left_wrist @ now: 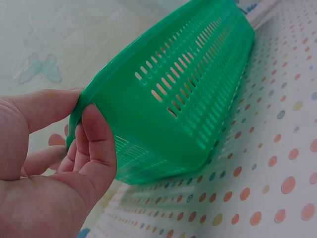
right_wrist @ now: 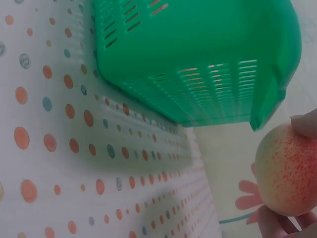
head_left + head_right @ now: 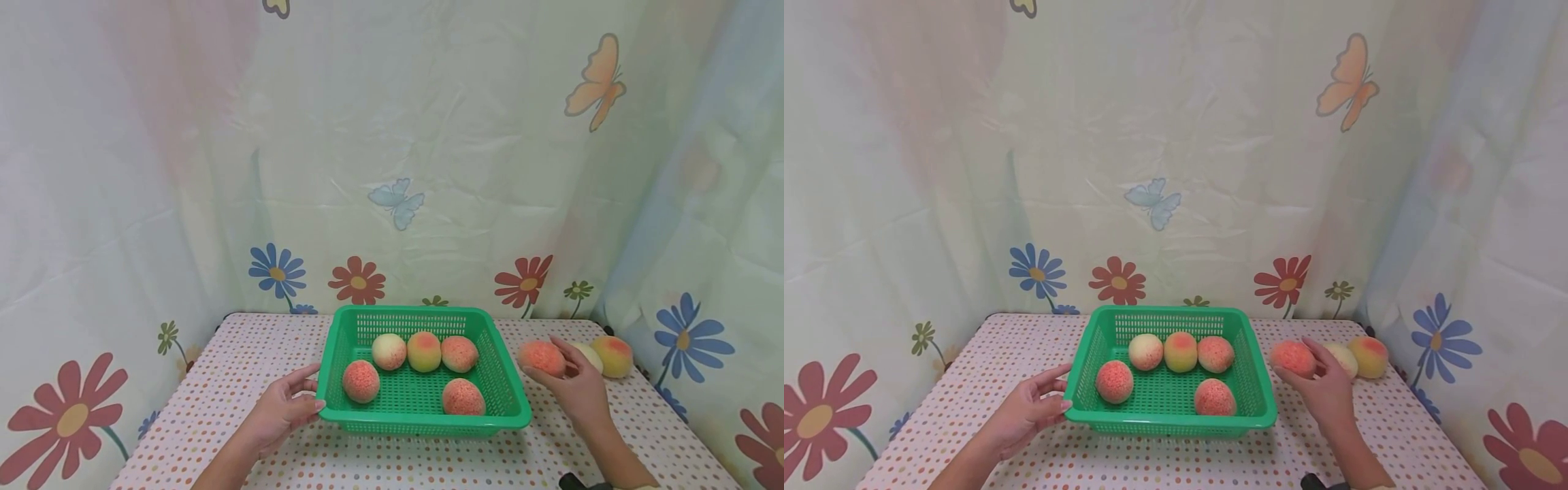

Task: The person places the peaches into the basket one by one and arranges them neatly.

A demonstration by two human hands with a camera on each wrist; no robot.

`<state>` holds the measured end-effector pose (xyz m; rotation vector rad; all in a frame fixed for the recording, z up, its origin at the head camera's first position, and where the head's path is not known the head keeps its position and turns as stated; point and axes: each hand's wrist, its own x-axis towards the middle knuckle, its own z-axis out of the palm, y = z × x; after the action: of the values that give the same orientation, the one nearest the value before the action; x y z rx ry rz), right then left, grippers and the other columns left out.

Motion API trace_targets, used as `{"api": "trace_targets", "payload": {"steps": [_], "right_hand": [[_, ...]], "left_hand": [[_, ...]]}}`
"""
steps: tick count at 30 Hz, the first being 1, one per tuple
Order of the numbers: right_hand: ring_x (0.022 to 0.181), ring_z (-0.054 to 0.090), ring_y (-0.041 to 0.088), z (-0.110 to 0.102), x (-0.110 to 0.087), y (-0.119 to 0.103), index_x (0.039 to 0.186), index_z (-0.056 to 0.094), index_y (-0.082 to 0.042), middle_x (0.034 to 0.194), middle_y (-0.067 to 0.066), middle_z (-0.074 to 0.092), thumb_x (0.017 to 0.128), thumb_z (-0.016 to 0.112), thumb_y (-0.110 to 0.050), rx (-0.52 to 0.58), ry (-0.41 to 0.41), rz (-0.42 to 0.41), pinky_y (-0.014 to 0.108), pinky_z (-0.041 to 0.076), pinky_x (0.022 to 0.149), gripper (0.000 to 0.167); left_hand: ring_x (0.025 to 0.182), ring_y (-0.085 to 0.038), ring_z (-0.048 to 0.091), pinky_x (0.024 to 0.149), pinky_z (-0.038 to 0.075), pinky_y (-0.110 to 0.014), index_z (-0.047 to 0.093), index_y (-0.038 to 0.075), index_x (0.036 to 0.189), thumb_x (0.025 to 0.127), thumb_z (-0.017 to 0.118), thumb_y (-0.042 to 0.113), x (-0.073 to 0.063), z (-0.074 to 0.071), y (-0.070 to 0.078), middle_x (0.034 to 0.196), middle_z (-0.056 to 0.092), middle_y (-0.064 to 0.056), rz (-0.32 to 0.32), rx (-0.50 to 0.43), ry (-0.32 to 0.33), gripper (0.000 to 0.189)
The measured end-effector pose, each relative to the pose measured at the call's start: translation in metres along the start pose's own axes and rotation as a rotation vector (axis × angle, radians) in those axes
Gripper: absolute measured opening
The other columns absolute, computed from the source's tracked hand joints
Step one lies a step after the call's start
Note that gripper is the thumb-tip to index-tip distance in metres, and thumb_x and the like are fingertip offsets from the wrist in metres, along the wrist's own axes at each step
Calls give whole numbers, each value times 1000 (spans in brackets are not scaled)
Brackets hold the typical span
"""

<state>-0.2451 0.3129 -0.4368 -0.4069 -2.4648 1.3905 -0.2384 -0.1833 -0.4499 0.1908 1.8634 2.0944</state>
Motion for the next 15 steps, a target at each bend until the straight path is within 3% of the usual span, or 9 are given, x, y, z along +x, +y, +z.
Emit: {"api": "trace_targets", "payload": {"steps": [8, 15], "right_hand": [[125, 45, 34, -2, 1, -13, 161, 33, -18, 156, 21, 41, 82, 83, -51, -9, -58, -11, 15, 50, 69, 99], [119, 49, 28, -3, -3, -27, 159, 37, -15, 152, 19, 44, 85, 82, -46, 15, -93, -80, 18, 55, 71, 92]], "left_hand": [[93, -10, 67, 80, 61, -25, 27, 1, 160, 91, 73, 2, 0, -1, 0, 118, 56, -9, -2, -4, 0, 84], [92, -9, 66, 81, 61, -26, 27, 2, 161, 92, 73, 3, -1, -2, 0, 118, 57, -9, -8, -4, -10, 83]]}}
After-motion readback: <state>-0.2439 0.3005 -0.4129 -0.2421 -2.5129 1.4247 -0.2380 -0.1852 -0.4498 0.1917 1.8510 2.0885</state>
